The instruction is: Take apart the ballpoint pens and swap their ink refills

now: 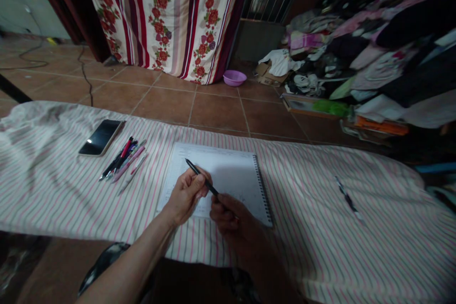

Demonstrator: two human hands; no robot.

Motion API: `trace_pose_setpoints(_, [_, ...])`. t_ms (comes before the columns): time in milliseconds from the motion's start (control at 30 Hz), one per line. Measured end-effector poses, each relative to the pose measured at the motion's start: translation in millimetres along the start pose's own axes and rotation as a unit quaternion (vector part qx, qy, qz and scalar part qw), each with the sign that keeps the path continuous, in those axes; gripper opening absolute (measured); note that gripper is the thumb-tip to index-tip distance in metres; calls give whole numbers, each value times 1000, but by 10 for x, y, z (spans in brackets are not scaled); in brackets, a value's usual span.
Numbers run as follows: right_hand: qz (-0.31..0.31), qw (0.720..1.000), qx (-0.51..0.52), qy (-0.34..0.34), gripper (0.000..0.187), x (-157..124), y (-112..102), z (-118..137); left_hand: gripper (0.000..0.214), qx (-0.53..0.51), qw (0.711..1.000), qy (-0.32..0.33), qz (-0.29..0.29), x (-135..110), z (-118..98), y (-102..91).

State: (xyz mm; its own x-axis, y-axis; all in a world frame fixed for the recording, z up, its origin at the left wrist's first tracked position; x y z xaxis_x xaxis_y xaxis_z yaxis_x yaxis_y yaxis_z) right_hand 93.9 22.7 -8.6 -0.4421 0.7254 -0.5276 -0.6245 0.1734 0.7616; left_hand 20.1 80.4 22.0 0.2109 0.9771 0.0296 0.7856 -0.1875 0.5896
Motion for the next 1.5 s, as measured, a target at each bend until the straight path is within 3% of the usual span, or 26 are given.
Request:
trace_pose_setpoints(100, [39, 998, 41, 21, 22, 8, 33, -27, 26, -7, 1000, -10, 3, -3, 14, 3])
trace_pose_setpoints(300, [61, 998, 26, -8, 21, 57, 34, -3, 26, -21, 999, -32, -11, -2, 57, -31])
trace_pose_setpoints(567, [54, 998, 18, -24, 23, 71, 26, 1, 26, -57, 997, -54, 1, -10, 105, -5])
trace_pose_setpoints(967, [71, 996, 57, -7, 24, 84, 48, -11, 25, -54, 998, -34, 6, 4, 60, 12])
trace_pose_setpoints(1500, [3, 997, -42, -65, 27, 97, -71, 144, 22, -87, 993, -69, -40, 22, 177, -54])
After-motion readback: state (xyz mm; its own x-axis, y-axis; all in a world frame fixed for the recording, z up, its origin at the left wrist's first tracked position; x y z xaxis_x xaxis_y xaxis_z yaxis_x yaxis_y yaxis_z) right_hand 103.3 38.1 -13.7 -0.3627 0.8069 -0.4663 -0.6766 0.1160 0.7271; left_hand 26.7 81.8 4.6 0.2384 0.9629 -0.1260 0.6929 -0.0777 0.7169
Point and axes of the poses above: each hand's wrist, its own x-axis towards the middle knuckle, its own y-axis out of the palm, z = x × y, the point moved 9 cm from there along x, towards the middle knuckle, and after that the axes turned 3 degrees about y, right-handed, at the moved point
